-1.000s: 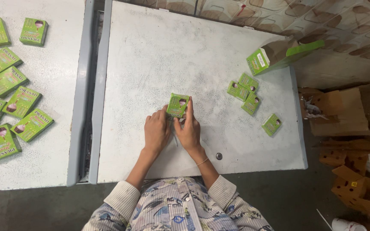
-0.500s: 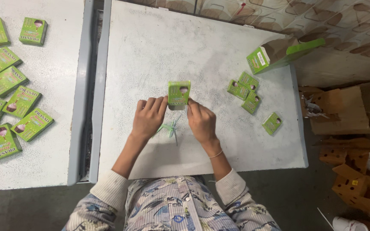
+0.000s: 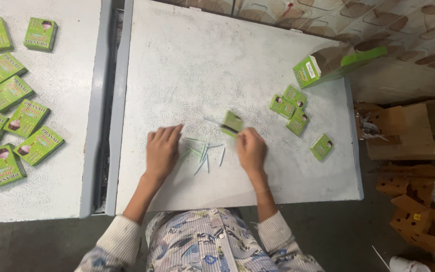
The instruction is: The person assembles small green boxes by inserting colorful plastic sticks into the top openings. They handle the boxes and sticks one at a time, then place the completed units into a pile on the left side of the workspace.
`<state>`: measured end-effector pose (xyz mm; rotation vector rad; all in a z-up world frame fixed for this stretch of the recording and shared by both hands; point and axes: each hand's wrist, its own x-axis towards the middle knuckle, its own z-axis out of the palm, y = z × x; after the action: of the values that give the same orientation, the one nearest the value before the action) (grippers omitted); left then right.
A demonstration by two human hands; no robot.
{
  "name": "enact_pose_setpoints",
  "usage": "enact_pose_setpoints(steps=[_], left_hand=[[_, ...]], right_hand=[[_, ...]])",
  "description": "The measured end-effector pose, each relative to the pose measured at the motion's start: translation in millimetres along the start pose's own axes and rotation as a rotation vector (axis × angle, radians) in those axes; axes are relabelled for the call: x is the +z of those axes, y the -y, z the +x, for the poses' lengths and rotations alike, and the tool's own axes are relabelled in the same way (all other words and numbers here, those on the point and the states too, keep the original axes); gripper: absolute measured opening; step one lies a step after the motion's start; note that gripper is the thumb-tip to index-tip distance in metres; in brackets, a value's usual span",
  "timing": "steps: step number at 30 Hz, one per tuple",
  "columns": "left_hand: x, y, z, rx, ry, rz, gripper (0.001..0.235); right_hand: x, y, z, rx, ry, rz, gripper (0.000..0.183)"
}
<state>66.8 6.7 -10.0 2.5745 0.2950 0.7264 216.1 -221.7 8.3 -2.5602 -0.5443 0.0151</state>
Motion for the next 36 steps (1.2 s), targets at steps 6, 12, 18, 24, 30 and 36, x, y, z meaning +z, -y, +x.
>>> enact_pose_setpoints(steps=[6, 12, 18, 24, 30, 36], left_hand=[[-31.0, 16.4, -56.6, -0.165, 0.033, -0.052, 0.041], [-26.4, 9.0, -54.4, -0.295, -0.041, -0.063, 0.025], [-36.5, 5.6, -55.9, -0.377, -0.167, -0.092, 0.019], [-36.8, 11.1, -58.7, -0.400, -0.240, -0.121, 0.018], [-36.9, 13.5, -56.1, -0.498, -0.314, -0.228, 0.013], [-39.3, 15.1, -58.3, -0.676, -0.370, -0.443, 0.020]], right_hand=[[-24.9, -49.6, -41.7, 0.026, -0.712, -0.316, 0.037], [26.1, 1.6, -25.3, -0.235, -0.216, 0.028, 0.027], [57.5, 33.6, 34.9, -0.285, -0.019, -0.155, 0.009], [45.7, -31.8, 8.8, -0.162, -0.525, -0.226, 0.020], [0.5, -121.3, -6.6, 0.340, -0.712, 0.596, 0.010], [-20.4, -129.5, 0.7, 0.262, -0.642, 1.083, 0.019]])
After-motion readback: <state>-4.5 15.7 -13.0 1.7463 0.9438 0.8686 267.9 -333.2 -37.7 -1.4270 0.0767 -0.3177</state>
